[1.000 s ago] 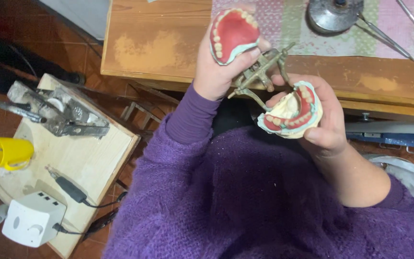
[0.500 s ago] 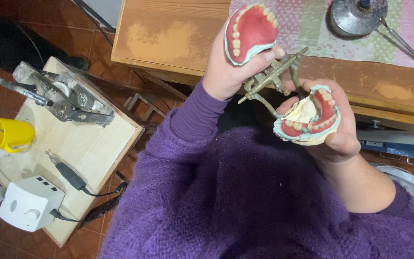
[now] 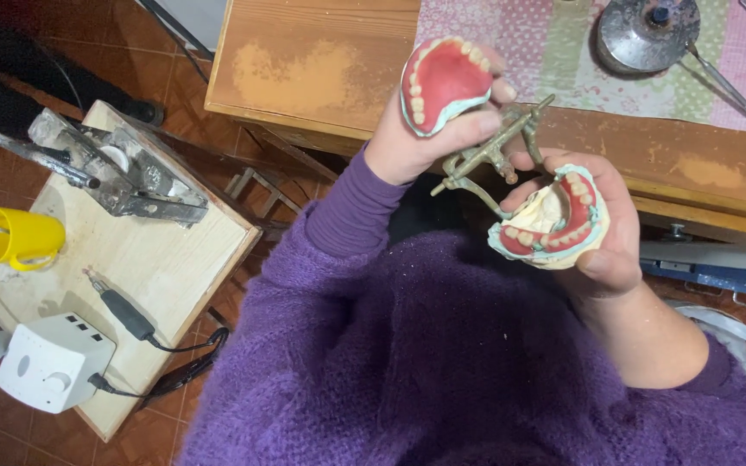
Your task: Shaping and adjusting a dental prosthesis on an articulator using tools and wax.
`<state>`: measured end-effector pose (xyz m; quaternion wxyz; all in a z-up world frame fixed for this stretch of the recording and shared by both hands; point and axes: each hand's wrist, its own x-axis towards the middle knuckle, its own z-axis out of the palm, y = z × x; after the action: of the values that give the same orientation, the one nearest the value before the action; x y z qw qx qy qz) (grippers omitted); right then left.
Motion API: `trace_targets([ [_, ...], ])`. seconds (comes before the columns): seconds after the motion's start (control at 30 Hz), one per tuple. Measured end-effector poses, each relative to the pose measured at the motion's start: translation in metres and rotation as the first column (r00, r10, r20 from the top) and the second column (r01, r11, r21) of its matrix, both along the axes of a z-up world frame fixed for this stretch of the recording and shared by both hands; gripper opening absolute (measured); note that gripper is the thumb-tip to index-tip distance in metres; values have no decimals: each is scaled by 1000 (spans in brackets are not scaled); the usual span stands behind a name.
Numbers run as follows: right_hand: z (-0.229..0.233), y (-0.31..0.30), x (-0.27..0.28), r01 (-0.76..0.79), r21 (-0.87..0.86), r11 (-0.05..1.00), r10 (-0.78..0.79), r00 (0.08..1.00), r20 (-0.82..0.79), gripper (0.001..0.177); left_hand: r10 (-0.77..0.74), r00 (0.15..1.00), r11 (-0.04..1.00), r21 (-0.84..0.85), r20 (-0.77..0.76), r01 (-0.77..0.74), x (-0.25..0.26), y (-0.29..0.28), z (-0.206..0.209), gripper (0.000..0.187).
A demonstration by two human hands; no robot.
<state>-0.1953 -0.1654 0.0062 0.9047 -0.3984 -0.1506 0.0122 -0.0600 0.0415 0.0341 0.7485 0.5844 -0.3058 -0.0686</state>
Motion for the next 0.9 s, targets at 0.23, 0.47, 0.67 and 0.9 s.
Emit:
trace_targets([
  [0.23,-2,-24,2,53,-149,987,-35,992,118,101,-420,889,881,316,184,352,30,23,-30,47],
  [0.47,11,-42,3,-92,-194,977,111,990,90,81,-836,1,402,-611,-549,682,12,6,-60,69],
  [0.67,-1,-63,20,-238,-226,945,264,960,93,79,-897,120,215,-184,-425,959,-7,-11,-59,36],
  [0.9,-5,-112,9,379,-607,698,-368,918,150,34,-770,438,581,-225,-464,782,-27,-22,-72,31],
])
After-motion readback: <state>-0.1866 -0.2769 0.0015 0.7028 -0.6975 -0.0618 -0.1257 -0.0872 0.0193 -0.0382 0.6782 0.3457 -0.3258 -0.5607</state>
